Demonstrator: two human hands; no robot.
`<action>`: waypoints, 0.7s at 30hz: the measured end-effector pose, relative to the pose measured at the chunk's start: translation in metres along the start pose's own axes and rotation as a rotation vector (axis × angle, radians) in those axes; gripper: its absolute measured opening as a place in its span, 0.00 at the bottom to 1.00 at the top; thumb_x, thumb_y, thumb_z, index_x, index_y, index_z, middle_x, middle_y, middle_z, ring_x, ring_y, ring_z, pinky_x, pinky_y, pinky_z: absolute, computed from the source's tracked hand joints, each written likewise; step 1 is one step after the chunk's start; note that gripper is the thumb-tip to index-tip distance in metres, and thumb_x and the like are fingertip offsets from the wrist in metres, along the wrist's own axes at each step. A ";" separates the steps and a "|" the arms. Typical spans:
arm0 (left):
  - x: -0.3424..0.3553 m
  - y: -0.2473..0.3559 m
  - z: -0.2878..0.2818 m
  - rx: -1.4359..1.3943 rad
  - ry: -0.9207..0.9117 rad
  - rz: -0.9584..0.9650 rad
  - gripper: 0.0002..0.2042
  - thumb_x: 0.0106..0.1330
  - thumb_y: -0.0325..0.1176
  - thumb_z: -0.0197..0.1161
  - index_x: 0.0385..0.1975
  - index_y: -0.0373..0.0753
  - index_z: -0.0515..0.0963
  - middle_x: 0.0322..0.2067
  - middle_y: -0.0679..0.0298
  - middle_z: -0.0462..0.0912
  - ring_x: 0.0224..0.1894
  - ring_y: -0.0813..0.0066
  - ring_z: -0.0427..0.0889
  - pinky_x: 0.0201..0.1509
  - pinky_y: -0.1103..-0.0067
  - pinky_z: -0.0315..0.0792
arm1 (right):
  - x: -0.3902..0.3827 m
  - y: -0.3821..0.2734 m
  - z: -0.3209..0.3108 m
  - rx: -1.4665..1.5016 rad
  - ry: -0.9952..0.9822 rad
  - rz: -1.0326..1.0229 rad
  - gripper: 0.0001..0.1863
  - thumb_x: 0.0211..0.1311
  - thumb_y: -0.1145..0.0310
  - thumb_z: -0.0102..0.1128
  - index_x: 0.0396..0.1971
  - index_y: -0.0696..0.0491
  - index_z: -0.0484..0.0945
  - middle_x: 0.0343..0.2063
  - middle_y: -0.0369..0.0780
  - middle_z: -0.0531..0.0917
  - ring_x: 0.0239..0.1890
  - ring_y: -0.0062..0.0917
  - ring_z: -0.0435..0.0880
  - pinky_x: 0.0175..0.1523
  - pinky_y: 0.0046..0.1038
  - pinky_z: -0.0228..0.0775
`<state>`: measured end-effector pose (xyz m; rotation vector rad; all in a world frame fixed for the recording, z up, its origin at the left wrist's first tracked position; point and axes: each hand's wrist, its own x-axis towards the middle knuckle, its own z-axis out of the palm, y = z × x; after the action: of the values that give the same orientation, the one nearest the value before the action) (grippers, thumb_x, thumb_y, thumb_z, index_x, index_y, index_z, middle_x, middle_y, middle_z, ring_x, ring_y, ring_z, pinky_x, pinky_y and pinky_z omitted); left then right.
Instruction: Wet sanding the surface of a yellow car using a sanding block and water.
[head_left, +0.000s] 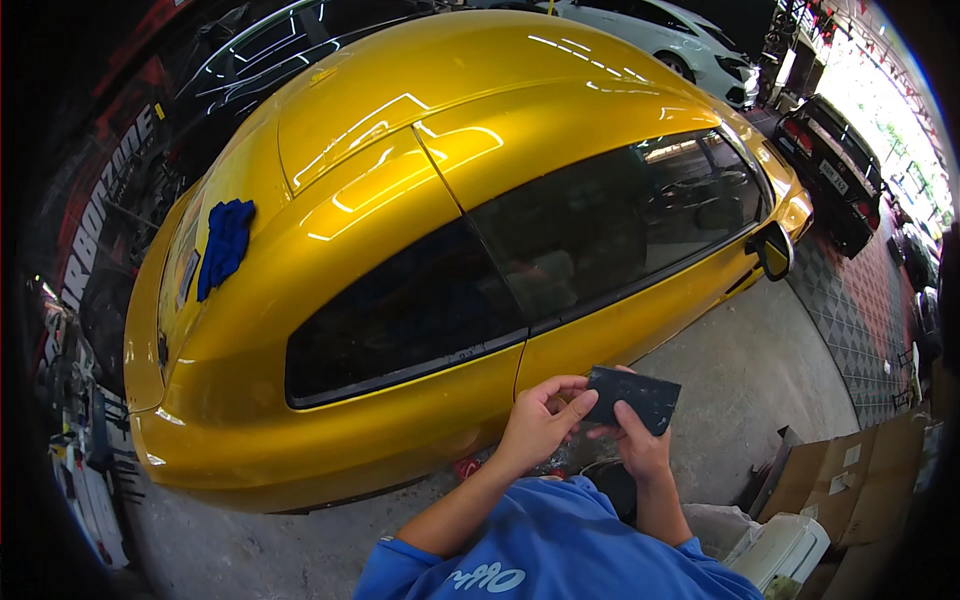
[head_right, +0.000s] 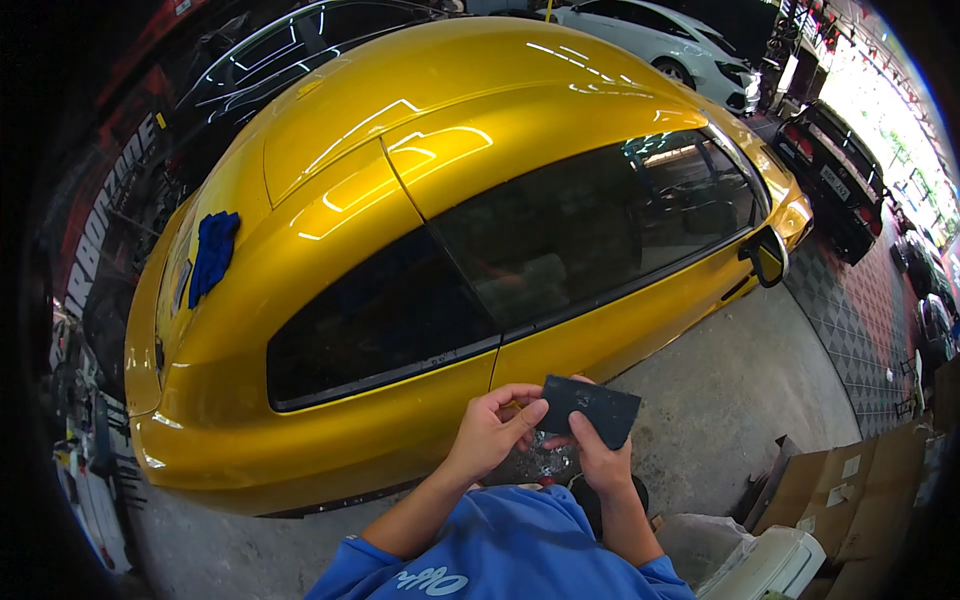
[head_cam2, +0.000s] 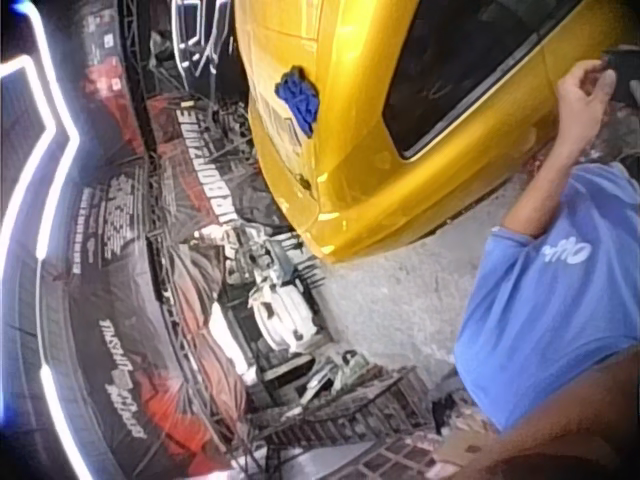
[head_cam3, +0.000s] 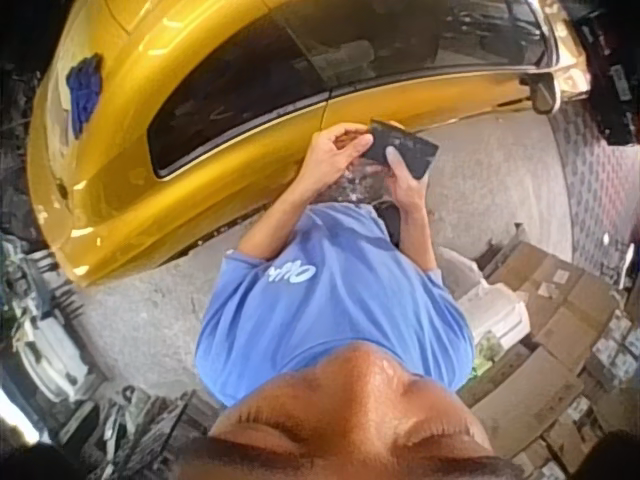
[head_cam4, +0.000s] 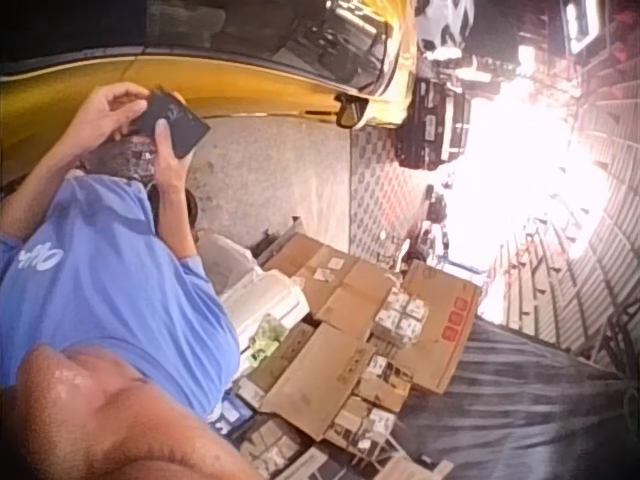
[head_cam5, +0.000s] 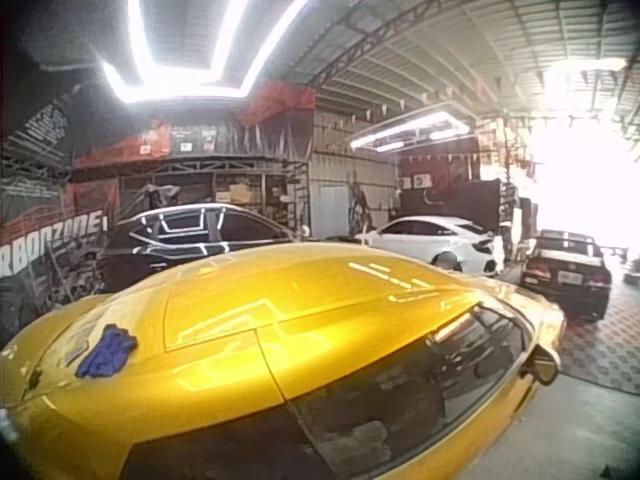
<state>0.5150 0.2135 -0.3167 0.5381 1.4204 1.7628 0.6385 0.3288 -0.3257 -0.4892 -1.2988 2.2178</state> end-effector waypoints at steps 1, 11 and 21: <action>0.000 -0.005 0.003 0.033 0.032 -0.007 0.13 0.66 0.34 0.67 0.45 0.33 0.79 0.30 0.68 0.81 0.24 0.87 0.75 0.27 0.87 0.69 | -0.003 0.003 -0.007 -0.074 -0.015 0.008 0.29 0.67 0.73 0.54 0.65 0.62 0.58 0.52 0.47 0.78 0.47 0.31 0.83 0.38 0.28 0.85; -0.003 -0.037 0.034 0.202 0.167 -0.046 0.08 0.65 0.31 0.67 0.34 0.32 0.82 0.26 0.71 0.81 0.26 0.89 0.73 0.32 0.88 0.68 | -0.021 0.012 -0.085 -1.070 0.096 -0.667 0.52 0.38 0.47 0.80 0.63 0.54 0.63 0.65 0.53 0.62 0.68 0.47 0.61 0.69 0.46 0.53; -0.003 -0.056 0.049 0.357 0.173 -0.007 0.10 0.63 0.32 0.69 0.38 0.33 0.82 0.28 0.67 0.82 0.26 0.86 0.76 0.32 0.86 0.70 | -0.023 0.051 -0.078 -0.090 0.043 0.204 0.17 0.75 0.64 0.46 0.55 0.57 0.73 0.43 0.44 0.84 0.41 0.32 0.86 0.48 0.34 0.80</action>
<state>0.5709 0.2441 -0.3555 0.5738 1.8732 1.5873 0.6869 0.3483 -0.4064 -0.7286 -1.3850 2.3052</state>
